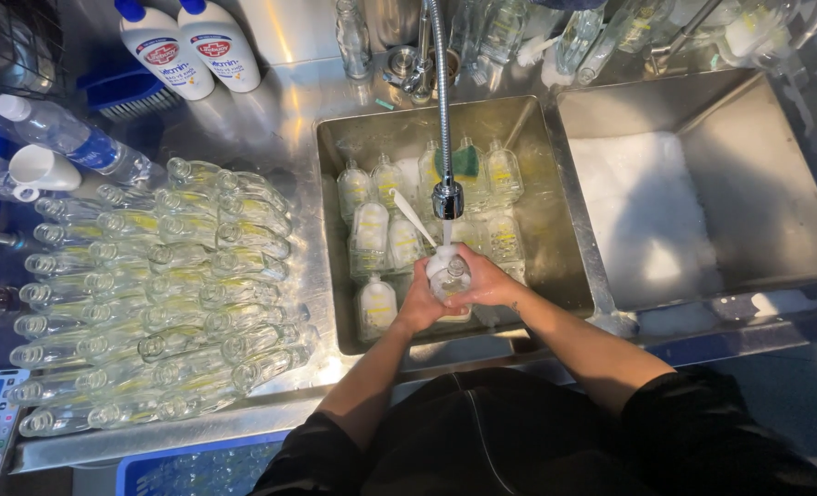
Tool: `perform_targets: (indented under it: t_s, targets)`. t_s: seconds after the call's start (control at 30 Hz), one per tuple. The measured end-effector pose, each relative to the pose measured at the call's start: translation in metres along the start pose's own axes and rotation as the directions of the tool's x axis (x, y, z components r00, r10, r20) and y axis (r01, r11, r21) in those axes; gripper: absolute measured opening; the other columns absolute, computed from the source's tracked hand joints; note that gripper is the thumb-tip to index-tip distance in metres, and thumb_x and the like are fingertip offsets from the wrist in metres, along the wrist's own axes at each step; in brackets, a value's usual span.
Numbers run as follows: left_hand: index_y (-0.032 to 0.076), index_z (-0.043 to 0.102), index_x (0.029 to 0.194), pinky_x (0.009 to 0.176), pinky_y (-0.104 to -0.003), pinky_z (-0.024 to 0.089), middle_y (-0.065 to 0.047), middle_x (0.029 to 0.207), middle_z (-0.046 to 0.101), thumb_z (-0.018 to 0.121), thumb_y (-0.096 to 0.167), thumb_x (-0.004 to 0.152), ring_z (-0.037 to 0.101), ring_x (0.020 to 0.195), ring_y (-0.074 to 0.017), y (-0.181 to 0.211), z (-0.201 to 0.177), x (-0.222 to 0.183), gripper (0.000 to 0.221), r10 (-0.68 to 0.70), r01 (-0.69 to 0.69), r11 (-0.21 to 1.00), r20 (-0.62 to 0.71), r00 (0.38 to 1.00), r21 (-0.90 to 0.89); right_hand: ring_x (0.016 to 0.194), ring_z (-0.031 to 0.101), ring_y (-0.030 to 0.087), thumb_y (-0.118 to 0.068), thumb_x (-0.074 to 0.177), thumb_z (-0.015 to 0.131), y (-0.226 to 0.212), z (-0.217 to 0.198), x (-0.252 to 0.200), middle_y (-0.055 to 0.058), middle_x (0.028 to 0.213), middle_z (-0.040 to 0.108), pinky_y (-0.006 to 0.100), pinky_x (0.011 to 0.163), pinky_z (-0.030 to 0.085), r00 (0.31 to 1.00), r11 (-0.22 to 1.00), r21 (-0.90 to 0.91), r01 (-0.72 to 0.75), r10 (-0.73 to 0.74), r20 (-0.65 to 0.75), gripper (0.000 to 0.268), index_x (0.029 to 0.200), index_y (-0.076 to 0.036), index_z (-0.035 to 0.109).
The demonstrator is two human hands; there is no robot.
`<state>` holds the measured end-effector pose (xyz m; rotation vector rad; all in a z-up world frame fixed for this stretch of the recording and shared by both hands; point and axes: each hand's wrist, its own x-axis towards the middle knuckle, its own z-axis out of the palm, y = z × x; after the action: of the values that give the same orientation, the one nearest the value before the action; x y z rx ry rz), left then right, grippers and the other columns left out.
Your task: Rinsing glass bottles under a faucet and placing them into a sink for cleaning.
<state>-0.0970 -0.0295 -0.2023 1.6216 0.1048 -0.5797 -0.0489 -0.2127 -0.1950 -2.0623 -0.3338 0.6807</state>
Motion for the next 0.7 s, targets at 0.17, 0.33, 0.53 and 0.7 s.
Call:
perform_targets:
  t_s: [0.17, 0.33, 0.53, 0.7]
  targets:
    - [0.017, 0.029, 0.141, 0.113, -0.058, 0.04, -0.028, 0.138, 0.055, 0.1, 0.023, 0.057, 0.045, 0.138, -0.0496, -0.003, 0.001, 0.004, 0.111, -0.022, 0.021, 0.999, -0.014, 1.0, -0.025, 0.127, 0.058, 0.043, -0.037, 0.054, 0.101, 0.01, 0.002, 0.005, 0.025, 0.132, 0.063, 0.056, 0.101, 0.049, 1.0, 1.0, 0.009, -0.027, 0.027, -0.01, 0.107, 0.142, -0.014, 0.044]
    - [0.022, 0.027, 0.142, 0.115, -0.052, 0.042, -0.026, 0.137, 0.057, 0.101, 0.019, 0.053, 0.049, 0.137, -0.0454, -0.008, -0.001, 0.018, 0.116, -0.072, 0.07, 0.997, -0.075, 0.995, -0.02, 0.134, 0.052, 0.039, -0.028, 0.063, 0.099, 0.021, -0.007, 0.011, 0.021, 0.141, 0.058, 0.056, 0.107, 0.046, 0.998, 0.976, 0.216, -0.011, 0.024, -0.058, 0.106, 0.151, -0.018, 0.041]
    - [0.015, 0.032, 0.139, 0.115, -0.052, 0.04, -0.027, 0.137, 0.056, 0.097, 0.014, 0.057, 0.049, 0.137, -0.0465, 0.008, -0.008, 0.018, 0.104, -0.052, 0.042, 0.997, -0.144, 0.988, -0.067, 0.139, 0.05, 0.033, -0.056, 0.097, 0.056, 0.075, -0.04, 0.022, 0.015, 0.144, 0.06, 0.064, 0.104, 0.04, 0.941, 0.753, 0.629, -0.194, 0.324, -0.098, 0.064, 0.148, -0.018, 0.046]
    - [0.022, 0.034, 0.141, 0.113, -0.049, 0.043, -0.018, 0.136, 0.058, 0.1, 0.012, 0.055, 0.053, 0.134, -0.0373, -0.001, -0.004, 0.035, 0.109, -0.119, 0.091, 0.985, -0.185, 0.975, -0.15, 0.134, 0.056, 0.026, -0.068, 0.072, 0.086, 0.214, -0.025, 0.079, 0.011, 0.146, 0.059, 0.048, 0.108, 0.05, 0.672, 0.682, 0.243, -0.69, 0.728, -0.136, 0.095, 0.148, -0.021, 0.053]
